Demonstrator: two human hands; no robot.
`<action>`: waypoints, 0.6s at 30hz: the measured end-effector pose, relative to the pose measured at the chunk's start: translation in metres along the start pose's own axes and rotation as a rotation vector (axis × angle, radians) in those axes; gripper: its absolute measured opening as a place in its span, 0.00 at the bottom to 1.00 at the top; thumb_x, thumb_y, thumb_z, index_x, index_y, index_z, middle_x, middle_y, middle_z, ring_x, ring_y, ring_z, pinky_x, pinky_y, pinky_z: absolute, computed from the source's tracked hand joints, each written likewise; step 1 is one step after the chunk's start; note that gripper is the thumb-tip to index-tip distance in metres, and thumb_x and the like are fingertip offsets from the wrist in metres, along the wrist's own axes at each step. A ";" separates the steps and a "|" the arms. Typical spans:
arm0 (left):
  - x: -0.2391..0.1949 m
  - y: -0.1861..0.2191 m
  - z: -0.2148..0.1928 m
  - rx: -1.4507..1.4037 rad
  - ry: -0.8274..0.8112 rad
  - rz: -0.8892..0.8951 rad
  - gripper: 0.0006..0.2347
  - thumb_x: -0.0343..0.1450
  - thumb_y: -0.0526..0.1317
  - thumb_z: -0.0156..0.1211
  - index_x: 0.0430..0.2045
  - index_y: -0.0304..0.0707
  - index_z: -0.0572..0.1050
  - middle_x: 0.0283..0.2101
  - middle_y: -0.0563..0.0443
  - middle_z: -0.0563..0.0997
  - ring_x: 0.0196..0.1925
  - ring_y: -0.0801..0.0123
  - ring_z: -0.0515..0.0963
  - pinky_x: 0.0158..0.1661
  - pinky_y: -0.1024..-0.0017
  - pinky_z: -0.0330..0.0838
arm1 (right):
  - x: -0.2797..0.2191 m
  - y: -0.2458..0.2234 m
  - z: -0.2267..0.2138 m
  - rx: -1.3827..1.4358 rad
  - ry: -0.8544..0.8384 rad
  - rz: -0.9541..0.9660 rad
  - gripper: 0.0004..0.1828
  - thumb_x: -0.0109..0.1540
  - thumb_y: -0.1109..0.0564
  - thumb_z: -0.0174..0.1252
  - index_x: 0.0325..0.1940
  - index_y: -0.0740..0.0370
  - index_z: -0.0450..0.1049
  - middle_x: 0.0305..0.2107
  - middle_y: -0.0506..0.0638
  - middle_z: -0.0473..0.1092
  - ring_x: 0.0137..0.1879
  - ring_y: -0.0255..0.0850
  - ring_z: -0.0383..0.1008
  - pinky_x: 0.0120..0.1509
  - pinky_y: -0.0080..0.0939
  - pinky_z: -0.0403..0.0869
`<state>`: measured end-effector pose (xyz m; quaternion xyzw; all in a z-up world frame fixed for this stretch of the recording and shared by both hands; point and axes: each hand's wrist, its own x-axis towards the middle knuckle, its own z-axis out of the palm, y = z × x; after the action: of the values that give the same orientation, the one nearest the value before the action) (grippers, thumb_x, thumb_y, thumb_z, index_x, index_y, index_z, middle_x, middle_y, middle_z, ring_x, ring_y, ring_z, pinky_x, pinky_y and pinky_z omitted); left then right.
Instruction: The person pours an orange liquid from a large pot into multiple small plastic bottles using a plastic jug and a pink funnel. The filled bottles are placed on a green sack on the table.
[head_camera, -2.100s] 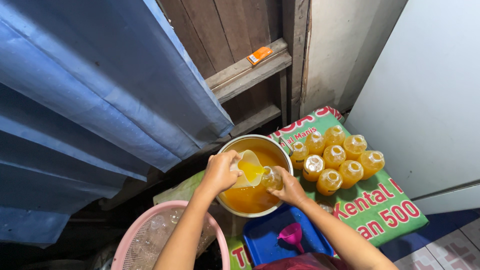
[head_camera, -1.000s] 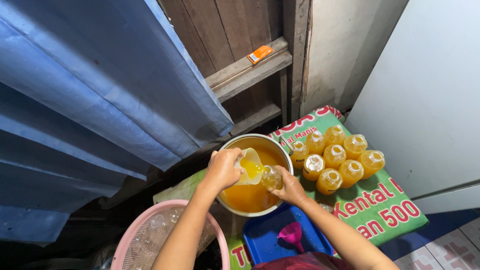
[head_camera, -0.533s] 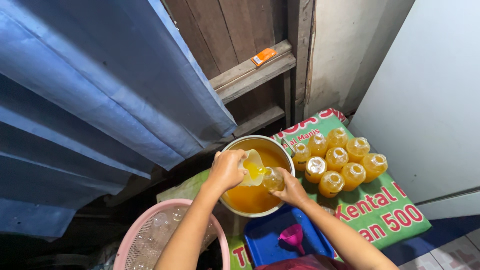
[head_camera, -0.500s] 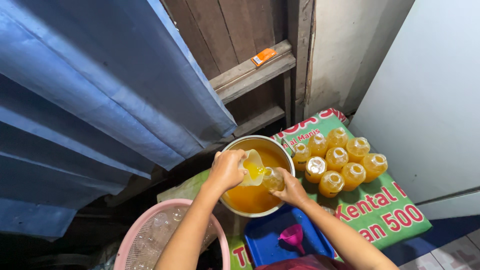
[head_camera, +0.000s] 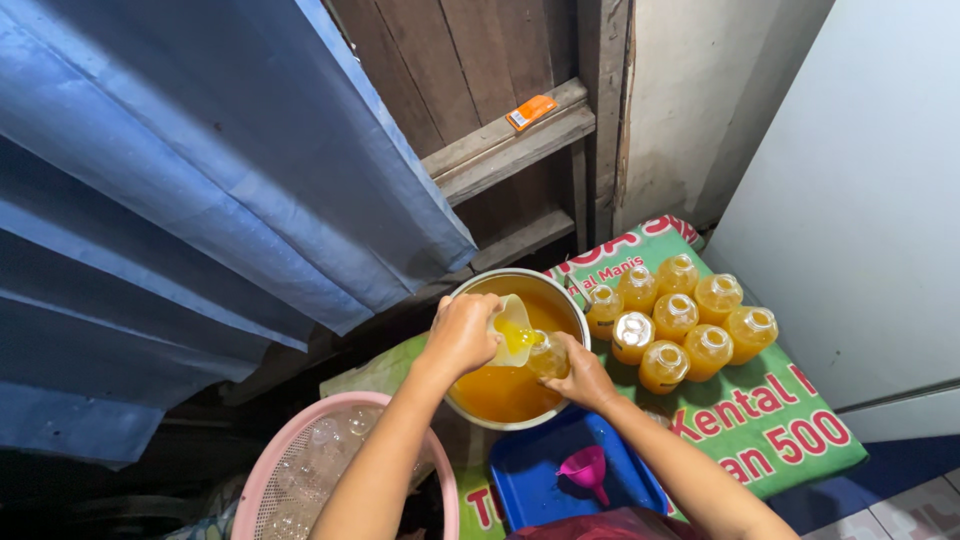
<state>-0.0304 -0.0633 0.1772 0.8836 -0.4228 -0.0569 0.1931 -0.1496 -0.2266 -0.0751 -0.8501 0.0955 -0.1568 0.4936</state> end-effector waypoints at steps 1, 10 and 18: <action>0.000 0.000 0.000 -0.001 0.004 0.004 0.15 0.57 0.34 0.70 0.38 0.35 0.81 0.39 0.39 0.83 0.48 0.49 0.81 0.51 0.56 0.67 | 0.000 0.000 0.000 0.002 0.000 0.008 0.46 0.46 0.52 0.77 0.63 0.61 0.64 0.50 0.62 0.74 0.58 0.57 0.76 0.59 0.48 0.75; -0.003 0.000 -0.001 0.013 0.011 0.013 0.15 0.57 0.34 0.69 0.38 0.34 0.81 0.39 0.38 0.83 0.48 0.49 0.81 0.52 0.56 0.67 | 0.001 -0.005 -0.001 0.009 0.004 0.006 0.44 0.46 0.52 0.77 0.62 0.61 0.65 0.49 0.61 0.75 0.56 0.55 0.77 0.58 0.47 0.76; -0.002 0.001 -0.002 0.030 0.010 0.040 0.15 0.57 0.34 0.70 0.38 0.34 0.81 0.39 0.39 0.83 0.48 0.50 0.80 0.51 0.56 0.67 | 0.000 -0.006 -0.002 0.015 0.018 -0.019 0.44 0.46 0.53 0.76 0.63 0.60 0.65 0.50 0.61 0.74 0.57 0.56 0.76 0.58 0.48 0.75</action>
<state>-0.0318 -0.0617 0.1787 0.8781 -0.4401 -0.0423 0.1831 -0.1503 -0.2251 -0.0696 -0.8457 0.0904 -0.1700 0.4977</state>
